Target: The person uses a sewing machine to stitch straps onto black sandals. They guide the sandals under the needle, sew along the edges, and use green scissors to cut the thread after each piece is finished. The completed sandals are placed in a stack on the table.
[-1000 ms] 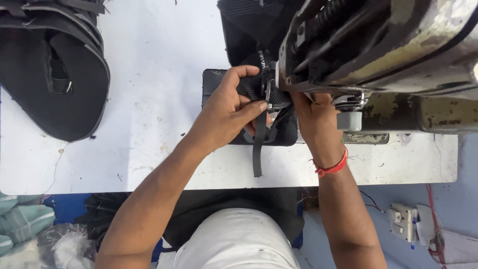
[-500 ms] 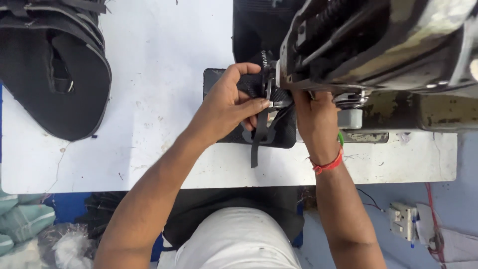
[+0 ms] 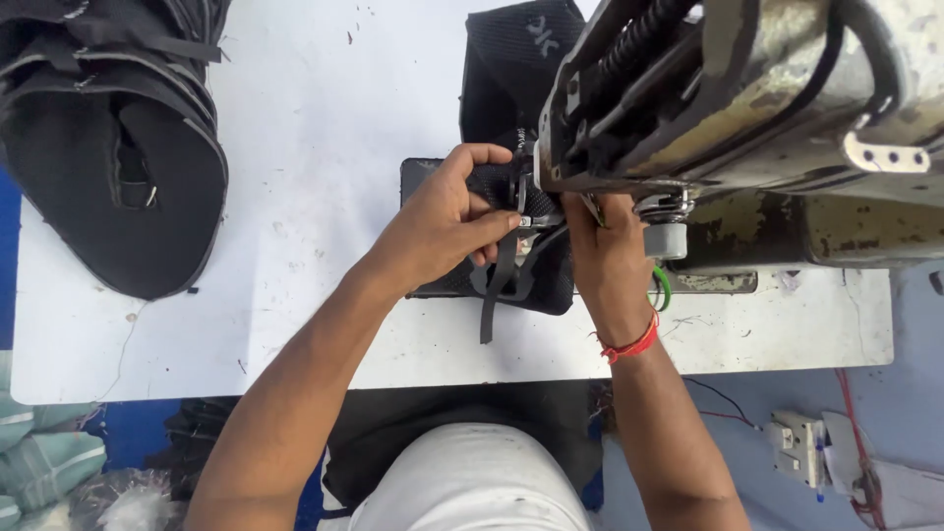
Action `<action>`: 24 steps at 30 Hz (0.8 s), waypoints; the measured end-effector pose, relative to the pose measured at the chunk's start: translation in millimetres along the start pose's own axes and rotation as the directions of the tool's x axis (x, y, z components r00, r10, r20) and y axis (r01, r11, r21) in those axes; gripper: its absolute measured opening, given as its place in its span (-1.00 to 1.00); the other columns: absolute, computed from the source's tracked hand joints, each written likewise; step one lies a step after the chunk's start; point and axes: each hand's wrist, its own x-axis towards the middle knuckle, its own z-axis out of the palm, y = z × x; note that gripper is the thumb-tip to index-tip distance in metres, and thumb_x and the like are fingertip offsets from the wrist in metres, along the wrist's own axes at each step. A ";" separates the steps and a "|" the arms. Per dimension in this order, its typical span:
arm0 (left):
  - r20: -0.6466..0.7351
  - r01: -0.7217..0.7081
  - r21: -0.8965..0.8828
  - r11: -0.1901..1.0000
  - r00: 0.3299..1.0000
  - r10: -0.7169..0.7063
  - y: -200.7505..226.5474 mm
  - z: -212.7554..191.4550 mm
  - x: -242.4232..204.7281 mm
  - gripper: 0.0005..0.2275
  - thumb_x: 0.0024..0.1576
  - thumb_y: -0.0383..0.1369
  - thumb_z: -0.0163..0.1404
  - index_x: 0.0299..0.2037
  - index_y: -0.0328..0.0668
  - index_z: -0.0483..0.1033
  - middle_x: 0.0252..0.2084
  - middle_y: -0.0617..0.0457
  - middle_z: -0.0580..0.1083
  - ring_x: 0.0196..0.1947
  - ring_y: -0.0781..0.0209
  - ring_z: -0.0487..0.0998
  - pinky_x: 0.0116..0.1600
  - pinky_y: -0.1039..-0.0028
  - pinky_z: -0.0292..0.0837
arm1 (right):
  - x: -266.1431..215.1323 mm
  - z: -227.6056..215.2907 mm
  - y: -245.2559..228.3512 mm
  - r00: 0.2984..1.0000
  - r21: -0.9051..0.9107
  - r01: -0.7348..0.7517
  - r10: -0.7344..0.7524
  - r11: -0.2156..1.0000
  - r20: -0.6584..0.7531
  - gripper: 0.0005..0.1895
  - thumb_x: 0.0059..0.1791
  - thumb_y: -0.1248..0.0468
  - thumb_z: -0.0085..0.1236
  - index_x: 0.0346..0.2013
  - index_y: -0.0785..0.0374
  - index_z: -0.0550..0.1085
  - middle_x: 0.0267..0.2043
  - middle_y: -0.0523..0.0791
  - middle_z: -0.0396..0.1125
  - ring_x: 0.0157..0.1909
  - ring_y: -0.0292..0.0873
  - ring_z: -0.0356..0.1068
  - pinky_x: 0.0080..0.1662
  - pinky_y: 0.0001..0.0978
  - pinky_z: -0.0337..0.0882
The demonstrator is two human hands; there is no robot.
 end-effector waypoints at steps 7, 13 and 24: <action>-0.132 -0.027 0.242 0.970 0.989 0.060 5.5 -22.1 -1.0 -0.71 0.28 -0.27 -0.02 0.18 -0.09 0.39 -0.50 0.13 0.57 -0.52 0.37 0.59 -0.41 0.54 0.47 | -32.0 14.6 75.3 0.909 0.483 -0.408 0.395 0.775 0.134 -0.61 0.25 0.00 -0.03 -0.22 0.27 0.40 -0.49 -0.23 0.18 -0.48 -0.32 0.11 -0.42 -0.44 0.11; -0.076 -0.031 0.350 0.936 0.995 0.062 -12.4 -31.7 51.0 -0.63 0.23 -0.03 0.03 -0.01 -0.18 0.56 -0.15 -0.06 0.58 -0.12 0.15 0.59 0.00 0.26 0.50 | 16.7 -4.2 206.0 0.870 0.451 -0.489 0.451 0.746 0.198 -0.68 0.19 0.08 0.03 -0.23 0.29 0.47 -0.42 -0.20 0.24 -0.42 -0.26 0.18 -0.39 -0.36 0.19; -0.153 -0.119 -0.796 0.594 0.988 -0.007 -56.3 23.8 -3.9 -0.75 0.08 -0.52 0.26 -0.07 -0.47 0.58 -0.16 -0.08 0.61 -0.20 0.24 0.65 -0.01 0.43 0.63 | -15.6 -32.4 -1.0 0.970 0.087 0.227 -0.233 0.970 0.065 -0.72 -0.03 0.62 -0.12 -0.13 0.34 0.46 -0.26 -0.05 0.38 -0.32 -0.15 0.35 -0.32 -0.35 0.33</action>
